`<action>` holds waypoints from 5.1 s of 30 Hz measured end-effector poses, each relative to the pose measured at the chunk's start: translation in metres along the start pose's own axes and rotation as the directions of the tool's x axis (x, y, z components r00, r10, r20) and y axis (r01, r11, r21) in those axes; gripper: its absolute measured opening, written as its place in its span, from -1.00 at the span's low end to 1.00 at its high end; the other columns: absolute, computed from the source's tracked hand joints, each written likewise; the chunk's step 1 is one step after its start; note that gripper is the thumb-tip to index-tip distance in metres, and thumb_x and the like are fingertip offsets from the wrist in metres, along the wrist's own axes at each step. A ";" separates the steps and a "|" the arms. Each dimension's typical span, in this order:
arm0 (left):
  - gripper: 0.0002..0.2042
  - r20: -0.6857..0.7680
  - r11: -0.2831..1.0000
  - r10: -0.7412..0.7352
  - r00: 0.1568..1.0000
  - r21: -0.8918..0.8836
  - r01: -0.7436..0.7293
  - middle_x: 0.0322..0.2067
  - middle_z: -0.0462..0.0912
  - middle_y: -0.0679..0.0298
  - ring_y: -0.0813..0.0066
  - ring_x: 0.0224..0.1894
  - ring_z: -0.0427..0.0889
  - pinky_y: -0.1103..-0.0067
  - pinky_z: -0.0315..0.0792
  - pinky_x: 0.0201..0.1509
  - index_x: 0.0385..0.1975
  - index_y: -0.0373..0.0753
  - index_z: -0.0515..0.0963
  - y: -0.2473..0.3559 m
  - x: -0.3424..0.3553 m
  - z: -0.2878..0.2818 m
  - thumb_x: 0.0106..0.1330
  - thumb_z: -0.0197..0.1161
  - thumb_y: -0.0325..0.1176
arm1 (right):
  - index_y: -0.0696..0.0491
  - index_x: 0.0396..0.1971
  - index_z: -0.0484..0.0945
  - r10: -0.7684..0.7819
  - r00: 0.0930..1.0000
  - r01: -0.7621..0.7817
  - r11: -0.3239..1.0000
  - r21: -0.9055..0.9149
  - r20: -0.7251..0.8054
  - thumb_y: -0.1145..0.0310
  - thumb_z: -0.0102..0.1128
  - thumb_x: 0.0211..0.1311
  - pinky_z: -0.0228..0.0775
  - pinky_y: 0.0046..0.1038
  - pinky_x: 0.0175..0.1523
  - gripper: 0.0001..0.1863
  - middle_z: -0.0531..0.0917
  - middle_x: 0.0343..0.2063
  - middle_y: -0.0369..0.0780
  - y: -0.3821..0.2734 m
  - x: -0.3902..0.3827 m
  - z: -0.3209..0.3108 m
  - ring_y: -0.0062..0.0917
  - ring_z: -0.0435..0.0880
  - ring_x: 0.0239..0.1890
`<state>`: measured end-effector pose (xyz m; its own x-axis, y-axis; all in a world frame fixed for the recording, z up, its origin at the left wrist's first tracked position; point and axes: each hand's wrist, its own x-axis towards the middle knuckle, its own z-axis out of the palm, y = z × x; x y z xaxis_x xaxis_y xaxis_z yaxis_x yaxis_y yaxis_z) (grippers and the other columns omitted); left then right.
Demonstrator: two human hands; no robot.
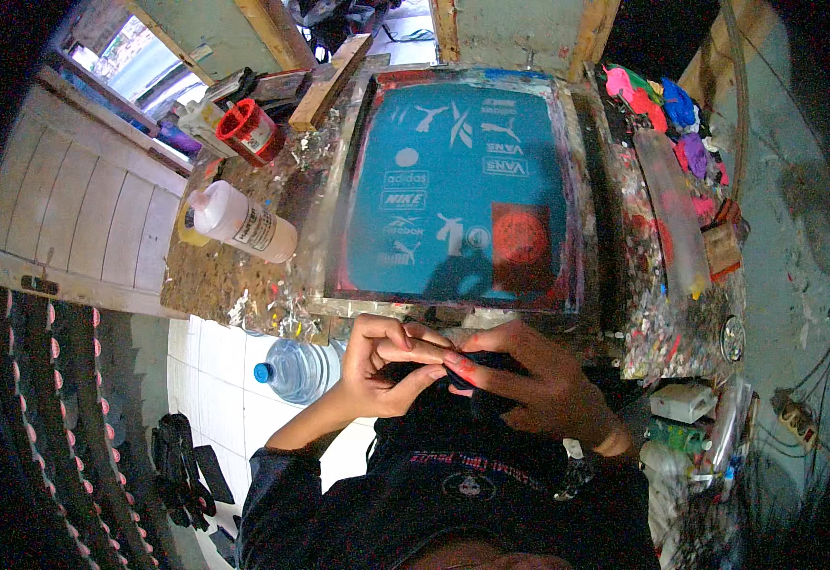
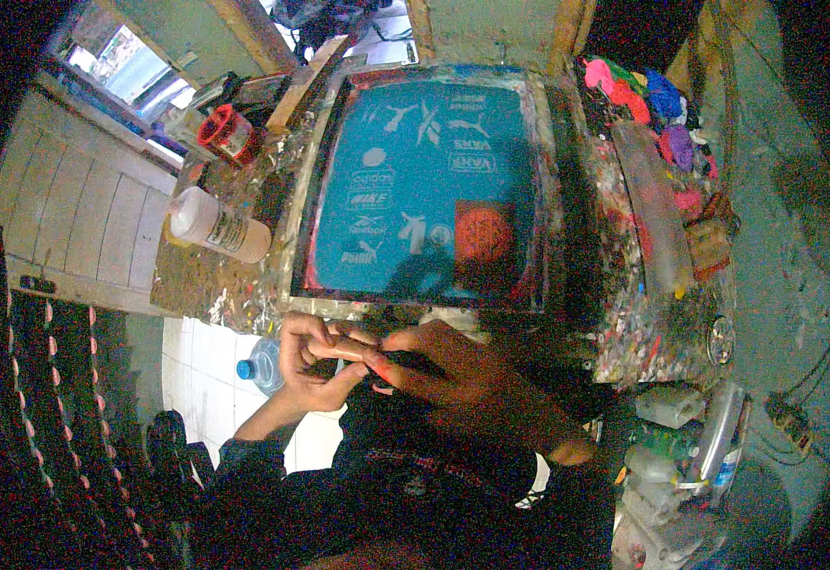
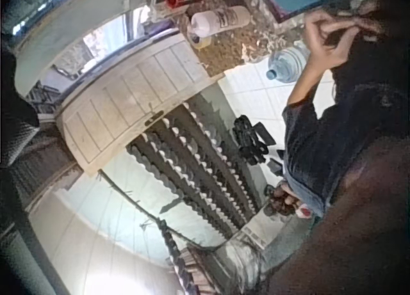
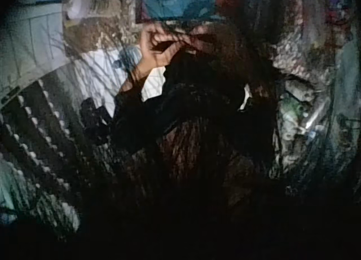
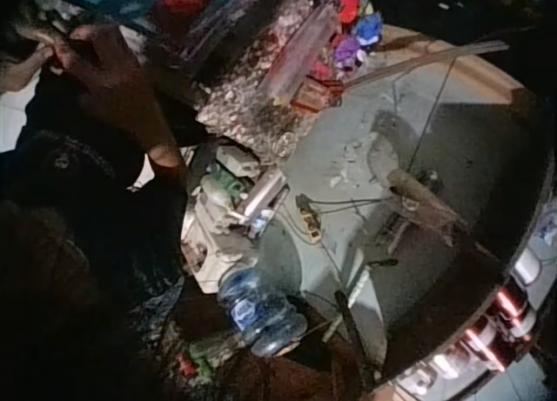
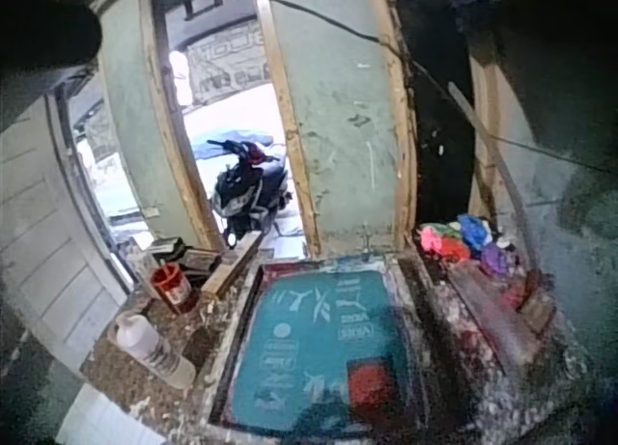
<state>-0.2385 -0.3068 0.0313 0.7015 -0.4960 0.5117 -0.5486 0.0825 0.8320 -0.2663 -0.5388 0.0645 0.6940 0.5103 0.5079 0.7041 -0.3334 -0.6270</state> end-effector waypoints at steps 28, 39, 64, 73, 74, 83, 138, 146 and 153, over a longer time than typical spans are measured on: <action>-0.72 0.435 0.561 0.555 0.709 0.434 -0.705 -0.29 0.77 0.17 0.34 -0.25 0.73 0.59 0.35 -0.29 -0.24 -0.19 0.25 0.019 0.003 -0.029 0.23 0.27 -0.46 | 0.00 -0.06 0.67 -0.134 0.990 0.133 0.991 0.031 0.037 0.44 0.33 0.00 0.57 -0.41 -0.10 -0.60 0.64 -0.16 -0.27 -0.008 -0.008 -0.004 -0.40 0.67 -0.19; -0.76 0.426 0.587 0.425 0.798 0.541 -0.602 -0.27 0.77 0.34 0.52 -0.31 0.70 0.64 0.39 -0.31 -0.52 -0.11 0.31 0.028 0.002 -0.024 0.10 0.32 -0.47 | 0.01 -0.11 0.67 -0.155 0.987 0.158 0.982 -0.099 0.038 0.42 0.45 -0.07 0.57 -0.41 -0.19 -0.59 0.63 -0.15 -0.27 -0.014 -0.009 -0.017 -0.39 0.67 -0.19; -0.62 0.406 0.585 0.582 0.705 0.394 -0.709 -0.50 0.70 0.14 0.38 -0.45 0.67 0.62 0.35 -0.50 -0.35 -0.25 0.38 0.009 0.007 -0.026 -0.03 0.52 -0.58 | 0.11 -0.07 0.61 -0.200 0.972 0.226 0.942 -0.249 0.126 0.46 0.30 -0.04 0.62 -0.47 -0.19 -0.58 0.57 -0.17 -0.27 -0.015 -0.005 -0.011 -0.46 0.65 -0.19; -0.65 0.438 0.547 0.539 0.719 0.467 -0.694 -0.52 0.68 0.20 0.45 -0.43 0.66 0.68 0.28 -0.48 -0.34 -0.20 0.38 0.011 0.006 -0.030 0.04 0.48 -0.54 | 0.04 -0.08 0.65 -0.246 0.965 0.261 0.919 -0.294 0.087 0.37 0.35 -0.04 0.56 -0.49 -0.23 -0.59 0.59 -0.18 -0.32 -0.012 -0.015 -0.003 -0.50 0.64 -0.21; -0.66 0.437 0.520 0.555 0.707 0.482 -0.706 -0.50 0.69 0.19 0.47 -0.43 0.66 0.68 0.26 -0.48 -0.35 -0.19 0.36 0.010 0.006 -0.030 0.06 0.46 -0.54 | 0.03 -0.09 0.66 -0.306 0.948 0.316 0.880 -0.354 0.086 0.36 0.37 -0.05 0.55 -0.48 -0.23 -0.58 0.60 -0.19 -0.32 -0.011 -0.017 -0.004 -0.48 0.65 -0.21; -0.70 0.508 0.413 0.589 0.628 0.479 -0.774 -0.25 0.75 0.11 0.50 -0.39 0.63 0.66 0.23 -0.46 -0.35 -0.15 0.28 0.011 0.010 -0.031 0.19 0.37 -0.47 | 0.03 0.01 0.64 -0.043 0.997 0.044 0.999 -0.006 0.066 0.26 0.34 -0.02 0.50 -0.32 -0.11 -0.50 0.59 -0.13 -0.20 -0.011 -0.006 -0.027 -0.35 0.63 -0.16; 0.16 0.048 0.256 -0.416 0.908 -0.952 0.167 0.40 -0.02 -0.27 -0.05 0.45 0.05 0.13 -0.27 0.51 0.49 -0.09 -0.23 -0.021 -0.002 0.027 -0.28 0.19 -0.12 | 0.06 0.10 0.53 0.188 0.956 -0.232 0.954 -0.188 -0.224 0.63 0.27 -0.49 0.34 -0.18 0.12 -0.16 0.49 -0.09 -0.13 0.048 -0.011 0.060 -0.16 0.49 0.00; 0.13 0.013 0.223 -0.443 0.896 -0.967 0.124 0.42 -0.13 -0.28 0.00 0.46 0.03 0.23 -0.15 0.50 0.49 -0.12 -0.19 -0.032 -0.002 0.035 -0.26 0.17 -0.12 | 0.05 0.10 0.53 0.138 0.986 -0.154 0.969 -0.194 -0.093 0.58 0.23 -0.36 0.33 -0.19 0.08 -0.24 0.50 -0.10 -0.12 0.041 -0.011 0.065 -0.17 0.49 -0.02; -0.19 0.004 0.242 -0.434 0.901 -0.963 0.121 0.39 0.08 -0.19 0.15 0.31 0.32 0.26 0.16 0.39 0.47 -0.20 -0.10 -0.047 -0.012 0.041 0.21 -0.02 -0.08 | 0.06 0.00 0.60 0.278 0.951 -0.286 0.957 -0.042 -0.136 0.50 0.27 -0.02 0.34 -0.23 0.11 -0.53 0.55 -0.09 -0.16 0.045 -0.016 0.076 -0.21 0.48 0.01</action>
<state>-0.2400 -0.3407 -0.0223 0.8681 -0.4864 0.0991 0.3902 0.7920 0.4695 -0.2576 -0.5021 -0.0165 0.8763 0.2849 0.3886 0.4817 -0.4984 -0.7208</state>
